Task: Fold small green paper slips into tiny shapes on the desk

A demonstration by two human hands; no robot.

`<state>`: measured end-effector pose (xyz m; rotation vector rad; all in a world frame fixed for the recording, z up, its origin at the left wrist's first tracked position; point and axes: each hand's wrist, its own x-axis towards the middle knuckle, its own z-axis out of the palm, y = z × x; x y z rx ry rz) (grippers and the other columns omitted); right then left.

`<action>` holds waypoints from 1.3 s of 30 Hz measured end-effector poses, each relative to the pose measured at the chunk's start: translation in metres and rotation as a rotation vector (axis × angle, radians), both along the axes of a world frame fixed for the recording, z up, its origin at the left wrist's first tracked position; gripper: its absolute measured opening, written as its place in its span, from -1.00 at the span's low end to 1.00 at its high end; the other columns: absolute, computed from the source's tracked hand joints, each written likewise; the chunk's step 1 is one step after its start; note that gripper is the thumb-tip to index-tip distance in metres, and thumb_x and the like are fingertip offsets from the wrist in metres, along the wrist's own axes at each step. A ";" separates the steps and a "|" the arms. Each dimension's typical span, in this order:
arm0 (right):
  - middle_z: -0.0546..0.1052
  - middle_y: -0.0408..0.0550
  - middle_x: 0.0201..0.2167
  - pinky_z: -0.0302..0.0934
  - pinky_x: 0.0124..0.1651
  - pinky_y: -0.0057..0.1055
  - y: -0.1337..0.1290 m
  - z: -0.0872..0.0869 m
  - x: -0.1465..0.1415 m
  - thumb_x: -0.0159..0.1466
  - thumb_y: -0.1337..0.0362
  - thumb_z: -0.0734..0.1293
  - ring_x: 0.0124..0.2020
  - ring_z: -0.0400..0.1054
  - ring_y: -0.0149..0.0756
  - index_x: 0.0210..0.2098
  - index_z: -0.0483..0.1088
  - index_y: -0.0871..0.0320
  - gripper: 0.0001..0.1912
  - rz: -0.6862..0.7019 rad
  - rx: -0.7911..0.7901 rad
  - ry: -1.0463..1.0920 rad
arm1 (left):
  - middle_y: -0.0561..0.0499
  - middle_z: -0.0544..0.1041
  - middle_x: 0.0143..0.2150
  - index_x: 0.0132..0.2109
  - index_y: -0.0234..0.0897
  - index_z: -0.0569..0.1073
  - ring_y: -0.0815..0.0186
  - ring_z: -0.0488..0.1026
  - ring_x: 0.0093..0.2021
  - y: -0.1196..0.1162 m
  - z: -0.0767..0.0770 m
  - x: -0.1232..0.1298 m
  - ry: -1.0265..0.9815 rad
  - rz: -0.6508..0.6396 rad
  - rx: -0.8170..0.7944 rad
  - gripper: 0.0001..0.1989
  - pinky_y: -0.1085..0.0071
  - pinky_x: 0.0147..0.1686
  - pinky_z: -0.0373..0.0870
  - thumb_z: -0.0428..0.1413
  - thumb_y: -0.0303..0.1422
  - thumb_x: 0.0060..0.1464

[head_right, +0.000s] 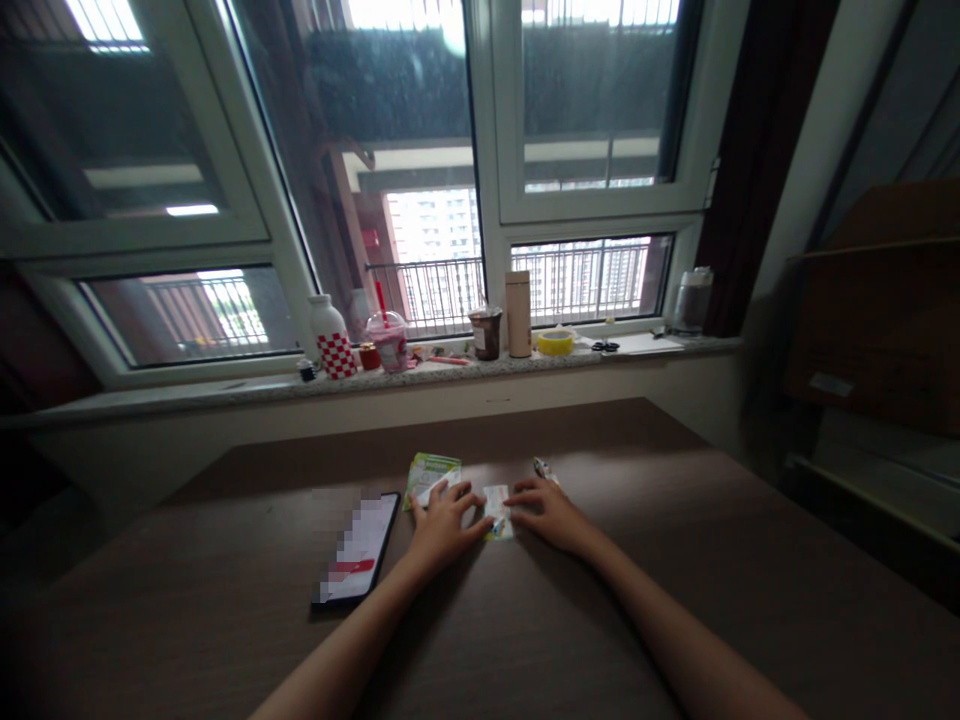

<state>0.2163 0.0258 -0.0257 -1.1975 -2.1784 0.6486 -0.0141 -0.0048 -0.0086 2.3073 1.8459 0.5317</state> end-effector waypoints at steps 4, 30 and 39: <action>0.46 0.03 0.07 0.03 0.26 -0.09 0.004 -0.004 0.001 0.25 0.10 0.31 0.13 0.26 -0.07 -0.21 0.61 0.04 -0.73 -0.004 0.021 0.012 | 0.10 0.34 0.28 -0.02 0.14 0.49 -0.14 0.01 0.35 0.001 0.000 0.000 0.008 -0.003 0.013 -0.62 -0.51 0.14 -0.48 0.06 0.08 0.08; 0.41 0.02 0.06 0.07 0.21 -0.09 -0.008 -0.003 -0.021 0.34 0.13 0.21 0.10 0.23 -0.09 0.13 0.39 -0.05 -0.61 -0.182 0.237 -0.297 | 0.10 0.31 0.30 0.00 0.13 0.49 -0.11 -0.02 0.36 -0.002 0.003 0.002 0.018 0.012 -0.011 -0.62 -0.46 0.17 -0.49 0.07 0.06 0.08; 0.45 0.01 -0.01 0.09 0.18 -0.12 -0.003 -0.004 -0.024 0.32 0.13 0.25 0.05 0.26 -0.11 0.02 0.49 -0.07 -0.68 -0.203 0.206 -0.260 | 0.10 0.31 0.29 0.02 0.14 0.48 -0.11 -0.01 0.35 -0.003 0.005 0.003 0.045 0.009 -0.013 -0.61 -0.45 0.18 -0.45 0.05 0.06 0.09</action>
